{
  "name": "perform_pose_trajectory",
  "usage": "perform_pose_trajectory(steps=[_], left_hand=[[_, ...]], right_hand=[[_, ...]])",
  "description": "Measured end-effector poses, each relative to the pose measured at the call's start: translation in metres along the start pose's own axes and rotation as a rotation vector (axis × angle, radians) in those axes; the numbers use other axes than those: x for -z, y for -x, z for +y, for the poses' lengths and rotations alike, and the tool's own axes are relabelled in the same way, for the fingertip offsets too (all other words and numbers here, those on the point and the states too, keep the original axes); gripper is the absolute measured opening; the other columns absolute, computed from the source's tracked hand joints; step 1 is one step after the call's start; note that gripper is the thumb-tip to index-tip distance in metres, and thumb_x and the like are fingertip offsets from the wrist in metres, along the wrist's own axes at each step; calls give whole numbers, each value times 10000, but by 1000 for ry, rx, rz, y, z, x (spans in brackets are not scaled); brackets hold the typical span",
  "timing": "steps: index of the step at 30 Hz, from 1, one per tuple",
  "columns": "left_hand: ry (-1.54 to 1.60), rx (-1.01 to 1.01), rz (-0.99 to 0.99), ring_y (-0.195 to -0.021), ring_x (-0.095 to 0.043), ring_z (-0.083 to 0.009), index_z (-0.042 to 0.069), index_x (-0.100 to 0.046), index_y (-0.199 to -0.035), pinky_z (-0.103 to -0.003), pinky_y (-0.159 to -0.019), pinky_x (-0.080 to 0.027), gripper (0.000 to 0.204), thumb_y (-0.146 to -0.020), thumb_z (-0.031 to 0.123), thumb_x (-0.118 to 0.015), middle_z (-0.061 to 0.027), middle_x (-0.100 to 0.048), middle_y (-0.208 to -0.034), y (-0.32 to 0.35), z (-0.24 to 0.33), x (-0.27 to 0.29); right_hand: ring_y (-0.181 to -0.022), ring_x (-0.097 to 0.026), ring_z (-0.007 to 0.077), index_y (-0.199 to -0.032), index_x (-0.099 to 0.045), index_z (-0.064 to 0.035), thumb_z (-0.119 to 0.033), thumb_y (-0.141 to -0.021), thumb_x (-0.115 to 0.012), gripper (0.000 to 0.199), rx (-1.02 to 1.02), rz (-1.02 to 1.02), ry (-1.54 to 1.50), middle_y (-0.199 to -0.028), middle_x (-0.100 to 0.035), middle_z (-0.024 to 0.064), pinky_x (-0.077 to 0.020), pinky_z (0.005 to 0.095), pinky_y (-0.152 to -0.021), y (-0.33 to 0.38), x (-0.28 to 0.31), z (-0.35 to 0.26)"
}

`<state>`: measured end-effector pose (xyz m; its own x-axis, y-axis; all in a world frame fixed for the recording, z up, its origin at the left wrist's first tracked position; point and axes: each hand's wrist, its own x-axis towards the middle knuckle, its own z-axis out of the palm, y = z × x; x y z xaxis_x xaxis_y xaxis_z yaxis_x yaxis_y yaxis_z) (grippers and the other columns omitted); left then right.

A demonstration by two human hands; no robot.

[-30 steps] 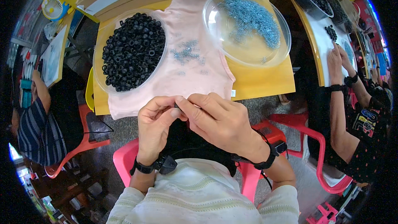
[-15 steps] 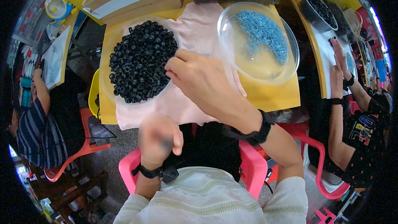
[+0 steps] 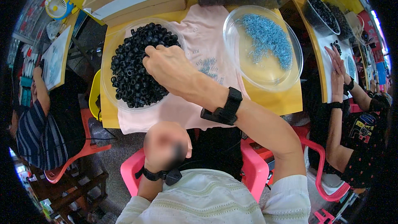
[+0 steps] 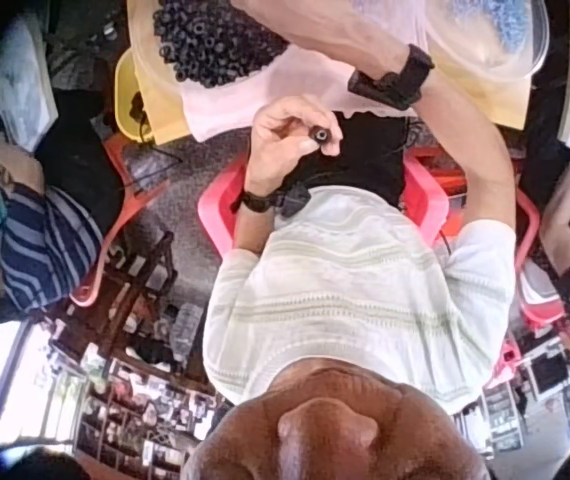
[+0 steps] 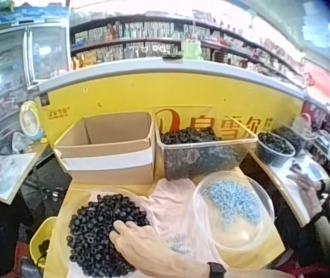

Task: Assembling small black plastic components with white inserts by hand.

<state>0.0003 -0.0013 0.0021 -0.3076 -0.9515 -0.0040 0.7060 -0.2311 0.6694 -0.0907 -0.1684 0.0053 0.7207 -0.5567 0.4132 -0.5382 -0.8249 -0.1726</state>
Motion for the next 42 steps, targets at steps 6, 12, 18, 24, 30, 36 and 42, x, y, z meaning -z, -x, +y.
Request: perform_pose_trajectory(steps=[6,12,18,24,30,36,42], left_hand=[[-21,-2,34,-695,-647,-217,-18,-624,-940,-290,-590,-541,154,-807,46,-670,-171,-639,-879,0,-4,-2],[-79,-28,72,-667,-621,-209,0,-604,-929,-287,-575,-520,117,-820,21,-639,-161,-630,-842,3,-9,-5],[-23,-60,12,-774,-649,-226,-12,-606,-985,-319,-691,-545,153,-836,9,-637,-181,-651,-927,7,-8,3],[-95,-165,65,-792,-631,-212,3,-582,-1002,-315,-695,-518,150,-866,65,-600,-171,-616,-982,3,-6,0],[-149,-168,99,-811,-630,-212,-3,-565,-1031,-307,-708,-505,177,-871,63,-601,-159,-611,-978,-2,-14,-1],[-150,-121,125,-807,-624,-203,-12,-560,-1031,-303,-709,-507,181,-876,70,-603,-161,-616,-967,9,-20,2],[-154,-132,151,-803,-622,-196,-12,-562,-1028,-298,-710,-509,178,-872,65,-603,-158,-620,-968,11,-20,4]], right_hand=[[-825,-629,247,-794,-628,-41,-92,-747,-639,70,-67,17,-5,-841,-587,90,-516,351,-664,3,-2,1],[-823,-629,243,-792,-628,-43,-98,-756,-627,66,-83,52,43,-827,-604,97,-516,348,-667,-1,-2,-5],[-746,-640,261,-811,-596,-36,-77,-761,-668,96,-187,130,-255,-804,-617,81,-512,380,-641,8,27,-7],[-729,-643,296,-859,-616,-70,-136,-761,-713,153,-434,47,-725,-822,-623,112,-507,396,-633,86,90,-15],[-692,-631,246,-875,-633,-69,-120,-768,-730,153,-391,-5,-137,-777,-593,61,-489,343,-586,155,66,-19],[-770,-627,282,-838,-587,-48,-105,-764,-677,130,-449,-7,-193,-803,-574,86,-508,395,-626,163,66,-23],[-821,-619,285,-869,-583,-50,-82,-772,-663,130,-443,-13,-166,-848,-570,86,-511,391,-659,158,75,-31]])
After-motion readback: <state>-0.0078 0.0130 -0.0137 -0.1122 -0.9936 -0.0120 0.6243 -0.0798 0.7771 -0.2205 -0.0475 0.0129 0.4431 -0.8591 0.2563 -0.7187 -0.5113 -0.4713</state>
